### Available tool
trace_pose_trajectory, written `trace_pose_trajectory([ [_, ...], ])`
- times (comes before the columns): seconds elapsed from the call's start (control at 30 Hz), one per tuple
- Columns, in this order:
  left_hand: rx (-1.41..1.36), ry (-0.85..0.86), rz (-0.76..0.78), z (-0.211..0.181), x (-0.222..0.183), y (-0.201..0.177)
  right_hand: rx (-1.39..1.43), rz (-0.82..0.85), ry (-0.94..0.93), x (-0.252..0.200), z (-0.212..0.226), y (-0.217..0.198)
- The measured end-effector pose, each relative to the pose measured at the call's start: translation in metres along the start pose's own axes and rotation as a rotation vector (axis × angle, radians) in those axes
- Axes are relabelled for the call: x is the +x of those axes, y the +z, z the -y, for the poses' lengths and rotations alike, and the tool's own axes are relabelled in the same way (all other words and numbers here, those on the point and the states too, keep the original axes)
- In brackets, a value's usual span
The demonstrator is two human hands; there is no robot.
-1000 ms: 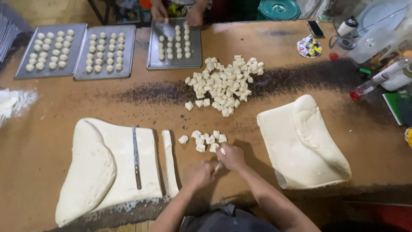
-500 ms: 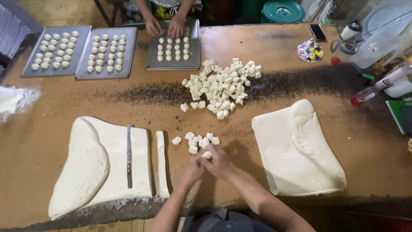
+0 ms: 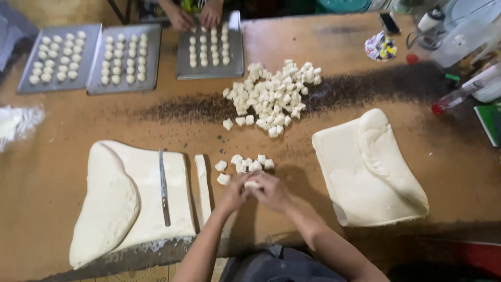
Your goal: Cutting dough into strips and pinching off small pieces for further processing.
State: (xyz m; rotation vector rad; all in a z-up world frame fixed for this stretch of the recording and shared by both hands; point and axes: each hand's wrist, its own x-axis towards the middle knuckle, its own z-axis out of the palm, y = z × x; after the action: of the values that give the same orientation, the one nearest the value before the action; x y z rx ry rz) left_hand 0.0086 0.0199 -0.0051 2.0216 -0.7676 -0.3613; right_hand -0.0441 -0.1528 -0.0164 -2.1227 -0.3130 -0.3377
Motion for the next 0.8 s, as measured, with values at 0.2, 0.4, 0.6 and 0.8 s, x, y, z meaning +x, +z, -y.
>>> trace_pose_trajectory([
  [0.2,0.117,-0.216,0.069,0.043,-0.021,0.056,-0.410,-0.190,0.193,-0.019,-0.070,0.035],
  [0.4,-0.166,-0.073,-0.098,-0.004,-0.028,0.002,-0.288,0.184,0.482,-0.009,-0.014,0.008],
  [0.6,-0.177,0.061,-0.004,-0.017,-0.010,-0.046,-0.009,-0.092,0.077,0.006,-0.005,0.045],
  [0.8,0.207,-0.192,0.148,0.030,-0.008,0.030,-0.199,-0.158,0.236,-0.019,-0.074,0.048],
])
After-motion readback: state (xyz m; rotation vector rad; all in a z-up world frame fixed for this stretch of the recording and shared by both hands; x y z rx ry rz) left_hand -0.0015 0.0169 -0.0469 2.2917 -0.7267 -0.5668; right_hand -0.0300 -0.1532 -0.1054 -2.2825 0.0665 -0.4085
